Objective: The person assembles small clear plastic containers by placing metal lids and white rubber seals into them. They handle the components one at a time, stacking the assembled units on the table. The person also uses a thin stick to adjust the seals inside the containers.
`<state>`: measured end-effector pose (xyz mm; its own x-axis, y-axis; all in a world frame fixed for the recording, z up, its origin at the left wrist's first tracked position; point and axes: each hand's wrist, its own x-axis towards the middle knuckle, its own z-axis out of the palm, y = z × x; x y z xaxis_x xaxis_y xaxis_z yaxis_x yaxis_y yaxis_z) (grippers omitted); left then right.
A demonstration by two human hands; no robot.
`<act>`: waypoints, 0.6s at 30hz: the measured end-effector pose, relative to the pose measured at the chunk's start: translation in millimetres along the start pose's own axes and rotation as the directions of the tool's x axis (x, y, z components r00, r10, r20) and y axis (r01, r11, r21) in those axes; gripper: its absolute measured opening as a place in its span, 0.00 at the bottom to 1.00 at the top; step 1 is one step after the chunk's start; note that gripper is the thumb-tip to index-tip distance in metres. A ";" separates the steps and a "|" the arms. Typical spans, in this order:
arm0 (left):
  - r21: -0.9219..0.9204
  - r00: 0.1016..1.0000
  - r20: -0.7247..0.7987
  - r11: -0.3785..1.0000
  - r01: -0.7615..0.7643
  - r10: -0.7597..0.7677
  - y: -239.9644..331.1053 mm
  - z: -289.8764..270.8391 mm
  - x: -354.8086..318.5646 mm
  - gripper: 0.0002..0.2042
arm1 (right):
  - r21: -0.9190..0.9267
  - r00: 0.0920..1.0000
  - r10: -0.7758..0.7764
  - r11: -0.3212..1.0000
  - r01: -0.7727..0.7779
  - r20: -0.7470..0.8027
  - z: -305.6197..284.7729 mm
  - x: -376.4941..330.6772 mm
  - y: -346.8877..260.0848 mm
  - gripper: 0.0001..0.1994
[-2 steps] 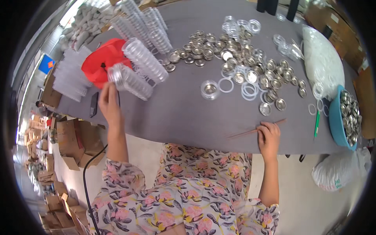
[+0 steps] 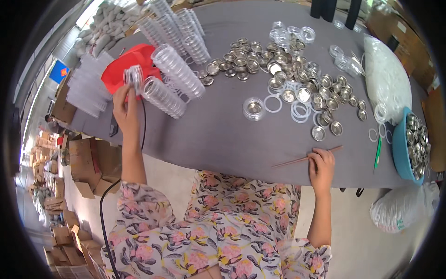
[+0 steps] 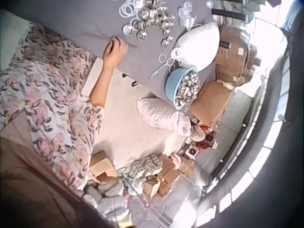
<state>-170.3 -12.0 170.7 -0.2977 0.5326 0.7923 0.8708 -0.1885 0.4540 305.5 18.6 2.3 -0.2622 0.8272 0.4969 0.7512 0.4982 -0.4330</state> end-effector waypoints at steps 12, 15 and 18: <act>0.203 0.934 0.149 0.915 -0.349 0.324 -11.8 10.0 9.7 0.08 | -0.014 0.999 -0.031 0.999 0.031 -0.014 -0.1 4.6 -1.6 0.07; -0.103 0.881 0.411 0.972 -0.211 0.235 27.2 41.1 -28.5 0.11 | -0.050 0.995 -0.095 0.994 0.096 0.026 -0.5 8.6 -3.5 0.07; -0.295 0.668 0.617 0.909 -0.294 0.416 43.9 108.8 -65.7 0.15 | -0.079 0.973 -0.214 0.972 0.221 0.090 -2.6 16.9 -5.8 0.08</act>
<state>-70.0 34.5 94.2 0.4052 0.7862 0.4666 0.7638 -0.5716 0.2998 298.3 29.0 15.2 -0.4705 0.7215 0.5081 0.7202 0.6467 -0.2514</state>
